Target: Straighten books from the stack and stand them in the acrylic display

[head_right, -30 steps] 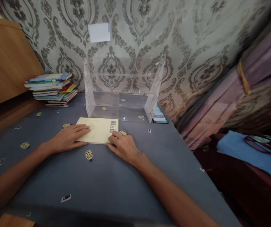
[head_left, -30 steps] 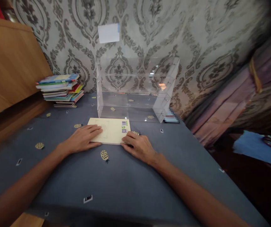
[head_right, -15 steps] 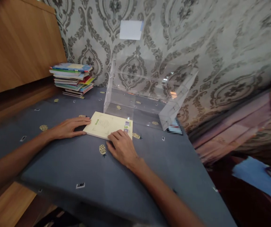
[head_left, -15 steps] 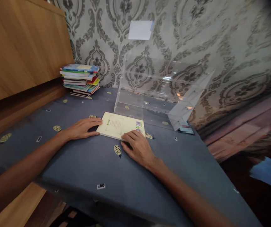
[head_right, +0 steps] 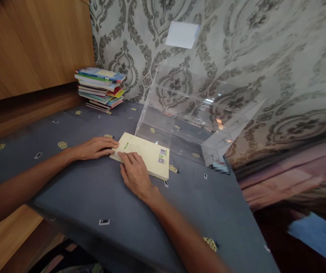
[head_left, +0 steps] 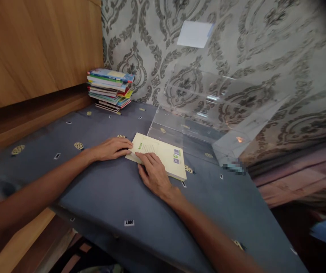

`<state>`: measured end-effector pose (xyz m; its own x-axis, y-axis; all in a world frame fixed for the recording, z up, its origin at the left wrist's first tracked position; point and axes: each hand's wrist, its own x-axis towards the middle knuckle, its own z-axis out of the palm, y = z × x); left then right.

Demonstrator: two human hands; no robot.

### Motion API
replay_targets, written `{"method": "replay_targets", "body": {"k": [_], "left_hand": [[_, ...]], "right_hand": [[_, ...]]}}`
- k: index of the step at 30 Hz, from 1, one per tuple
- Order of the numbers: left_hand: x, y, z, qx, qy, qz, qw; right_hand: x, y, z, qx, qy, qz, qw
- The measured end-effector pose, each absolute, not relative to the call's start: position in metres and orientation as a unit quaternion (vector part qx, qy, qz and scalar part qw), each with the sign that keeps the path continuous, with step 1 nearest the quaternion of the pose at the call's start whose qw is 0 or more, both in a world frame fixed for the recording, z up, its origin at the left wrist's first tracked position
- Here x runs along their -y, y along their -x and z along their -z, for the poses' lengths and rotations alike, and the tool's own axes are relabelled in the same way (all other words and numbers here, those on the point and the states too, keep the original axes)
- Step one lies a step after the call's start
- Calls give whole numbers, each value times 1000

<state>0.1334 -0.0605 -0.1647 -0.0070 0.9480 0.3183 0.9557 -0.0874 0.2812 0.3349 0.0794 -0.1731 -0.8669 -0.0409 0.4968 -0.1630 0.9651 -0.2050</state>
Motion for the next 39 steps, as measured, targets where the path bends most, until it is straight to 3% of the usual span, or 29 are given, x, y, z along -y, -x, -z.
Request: {"method": "replay_targets", "body": {"k": [15, 39], "left_hand": [[56, -135, 164, 676, 682, 277, -25], [63, -134, 164, 677, 697, 235, -23]], "right_hand": [[-83, -338, 177, 943, -69, -183, 268], [-83, -338, 181, 953, -77, -158, 246]]}}
